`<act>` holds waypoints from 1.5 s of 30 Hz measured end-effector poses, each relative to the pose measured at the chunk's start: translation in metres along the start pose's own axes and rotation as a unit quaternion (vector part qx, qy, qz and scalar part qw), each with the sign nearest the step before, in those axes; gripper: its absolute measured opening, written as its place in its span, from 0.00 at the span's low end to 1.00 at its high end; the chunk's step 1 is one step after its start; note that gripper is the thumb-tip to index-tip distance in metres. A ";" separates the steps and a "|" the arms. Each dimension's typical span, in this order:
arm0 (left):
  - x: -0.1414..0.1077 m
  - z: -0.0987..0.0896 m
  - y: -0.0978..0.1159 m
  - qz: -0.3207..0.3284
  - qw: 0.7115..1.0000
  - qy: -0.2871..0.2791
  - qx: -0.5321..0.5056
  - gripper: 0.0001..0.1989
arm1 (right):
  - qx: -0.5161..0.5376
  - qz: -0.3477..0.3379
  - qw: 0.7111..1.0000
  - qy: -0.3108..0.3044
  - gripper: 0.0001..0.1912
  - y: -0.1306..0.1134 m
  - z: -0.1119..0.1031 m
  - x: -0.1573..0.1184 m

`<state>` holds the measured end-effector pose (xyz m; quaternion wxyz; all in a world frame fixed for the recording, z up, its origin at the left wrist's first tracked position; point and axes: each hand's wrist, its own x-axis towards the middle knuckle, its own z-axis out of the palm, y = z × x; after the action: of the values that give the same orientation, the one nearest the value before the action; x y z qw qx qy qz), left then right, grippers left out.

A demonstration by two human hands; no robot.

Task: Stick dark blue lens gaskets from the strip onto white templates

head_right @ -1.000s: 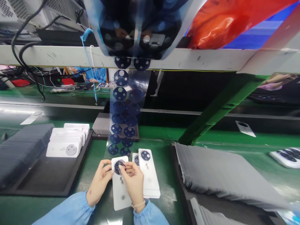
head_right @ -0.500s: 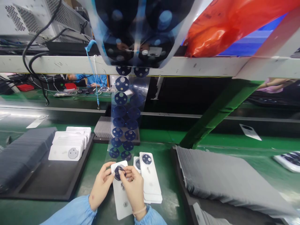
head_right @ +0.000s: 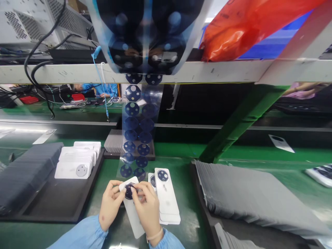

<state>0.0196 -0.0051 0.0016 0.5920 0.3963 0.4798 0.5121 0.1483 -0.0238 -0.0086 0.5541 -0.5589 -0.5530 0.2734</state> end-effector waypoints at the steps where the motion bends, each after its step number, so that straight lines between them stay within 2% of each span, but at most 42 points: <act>1: -0.001 0.001 0.001 0.000 1.000 0.002 -0.003 0.17 | -0.012 -0.023 1.000 0.010 0.10 0.000 0.001 -0.001; 3: -0.002 0.002 0.002 0.003 1.000 0.003 -0.007 0.17 | -0.045 -0.064 0.996 0.043 0.09 0.000 0.001 -0.002; 7: 0.001 0.000 0.004 0.008 1.000 0.019 -0.010 0.19 | -0.159 -0.121 0.970 0.136 0.32 0.006 -0.004 -0.001; 10: 0.006 -0.005 0.004 0.004 0.999 0.036 -0.020 0.20 | -0.182 -0.113 0.962 0.168 0.35 0.010 -0.012 0.004; 14: 0.009 -0.007 0.001 -0.011 0.999 0.030 -0.034 0.20 | -0.121 -0.090 0.982 0.111 0.29 0.008 -0.014 0.005; 19: 0.005 -0.004 0.000 -0.019 0.999 0.017 -0.036 0.20 | -0.191 -0.146 0.967 0.089 0.27 0.002 -0.010 0.001; 23: 0.002 -0.004 0.001 -0.021 0.999 0.006 -0.036 0.20 | -0.221 -0.134 0.966 0.032 0.22 0.000 -0.008 0.001; 27: 0.001 -0.006 0.001 -0.036 0.998 -0.021 -0.043 0.15 | -0.199 -0.111 0.974 -0.015 0.13 0.001 -0.007 0.001; 31: 0.002 -0.007 0.001 -0.032 0.998 -0.054 -0.012 0.13 | -0.156 -0.076 0.984 -0.027 0.07 0.003 -0.007 0.001; 36: -0.001 -0.005 0.001 -0.031 0.994 -0.100 -0.003 0.14 | -0.060 -0.001 0.996 -0.065 0.05 0.004 -0.008 0.001; 40: -0.001 -0.004 0.000 -0.033 0.993 -0.113 0.001 0.14 | 0.001 0.040 0.995 -0.091 0.04 0.003 -0.009 0.004; 45: -0.001 -0.003 0.002 -0.055 0.991 -0.120 -0.014 0.18 | 0.076 0.076 0.991 -0.086 0.07 0.001 -0.009 0.005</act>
<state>0.0161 -0.0057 0.0031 0.6780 0.4199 0.4189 0.4342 0.1580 -0.0221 -0.0055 0.5229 -0.5304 -0.5322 0.4026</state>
